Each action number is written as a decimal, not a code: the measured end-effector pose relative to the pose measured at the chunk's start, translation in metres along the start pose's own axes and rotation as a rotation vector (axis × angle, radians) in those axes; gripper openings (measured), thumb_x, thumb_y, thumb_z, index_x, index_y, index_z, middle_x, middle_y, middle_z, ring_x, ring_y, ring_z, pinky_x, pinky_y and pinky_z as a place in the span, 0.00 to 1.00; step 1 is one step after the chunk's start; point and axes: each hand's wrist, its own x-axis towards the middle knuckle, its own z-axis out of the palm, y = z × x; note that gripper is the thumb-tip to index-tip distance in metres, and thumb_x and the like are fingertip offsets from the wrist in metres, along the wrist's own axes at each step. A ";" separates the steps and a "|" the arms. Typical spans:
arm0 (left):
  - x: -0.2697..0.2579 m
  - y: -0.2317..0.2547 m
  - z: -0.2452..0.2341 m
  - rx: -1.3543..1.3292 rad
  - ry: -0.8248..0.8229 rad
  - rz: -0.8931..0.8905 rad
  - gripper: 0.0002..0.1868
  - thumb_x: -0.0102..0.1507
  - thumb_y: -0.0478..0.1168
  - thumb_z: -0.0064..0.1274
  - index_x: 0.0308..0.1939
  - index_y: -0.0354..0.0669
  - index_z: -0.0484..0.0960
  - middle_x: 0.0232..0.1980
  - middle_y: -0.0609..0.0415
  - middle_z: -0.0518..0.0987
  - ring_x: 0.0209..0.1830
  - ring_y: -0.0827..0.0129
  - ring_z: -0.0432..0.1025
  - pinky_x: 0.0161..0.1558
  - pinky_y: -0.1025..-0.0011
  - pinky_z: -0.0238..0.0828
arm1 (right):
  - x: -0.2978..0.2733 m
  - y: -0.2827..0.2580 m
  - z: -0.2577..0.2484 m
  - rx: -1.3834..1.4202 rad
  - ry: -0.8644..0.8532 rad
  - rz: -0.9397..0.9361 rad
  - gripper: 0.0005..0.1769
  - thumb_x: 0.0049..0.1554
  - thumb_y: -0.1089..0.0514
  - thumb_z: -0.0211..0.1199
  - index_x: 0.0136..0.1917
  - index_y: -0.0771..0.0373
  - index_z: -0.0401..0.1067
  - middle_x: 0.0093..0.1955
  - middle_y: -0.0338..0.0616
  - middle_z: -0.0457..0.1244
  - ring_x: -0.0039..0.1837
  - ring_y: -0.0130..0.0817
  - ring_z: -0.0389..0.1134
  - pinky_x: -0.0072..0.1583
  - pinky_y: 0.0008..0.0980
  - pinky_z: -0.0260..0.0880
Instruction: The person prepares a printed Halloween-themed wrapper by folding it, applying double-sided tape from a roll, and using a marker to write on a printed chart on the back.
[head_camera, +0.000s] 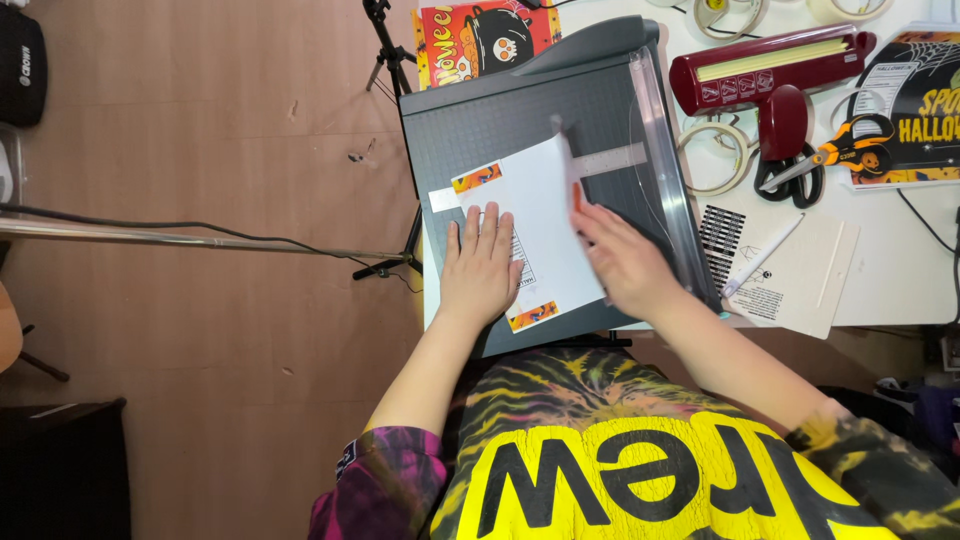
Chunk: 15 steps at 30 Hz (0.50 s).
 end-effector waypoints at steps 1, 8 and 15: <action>0.000 0.000 -0.002 -0.009 -0.022 -0.005 0.36 0.68 0.52 0.42 0.77 0.41 0.59 0.80 0.38 0.56 0.81 0.43 0.46 0.76 0.40 0.34 | 0.002 0.005 0.010 -0.189 -0.015 -0.135 0.29 0.67 0.45 0.45 0.73 0.61 0.69 0.74 0.59 0.60 0.75 0.58 0.58 0.74 0.51 0.57; -0.002 -0.004 0.004 -0.028 0.009 0.004 0.36 0.69 0.55 0.36 0.80 0.47 0.52 0.81 0.41 0.55 0.82 0.45 0.45 0.76 0.40 0.33 | -0.010 0.023 0.056 -0.693 -0.175 -0.201 0.35 0.64 0.32 0.49 0.76 0.50 0.64 0.83 0.57 0.48 0.84 0.61 0.40 0.79 0.58 0.39; 0.001 -0.001 -0.004 -0.012 0.017 0.011 0.31 0.67 0.61 0.38 0.76 0.69 0.63 0.80 0.44 0.56 0.81 0.43 0.47 0.74 0.37 0.38 | -0.010 0.038 0.054 -0.752 -0.237 -0.175 0.36 0.64 0.30 0.45 0.78 0.47 0.60 0.85 0.51 0.44 0.86 0.57 0.37 0.80 0.57 0.36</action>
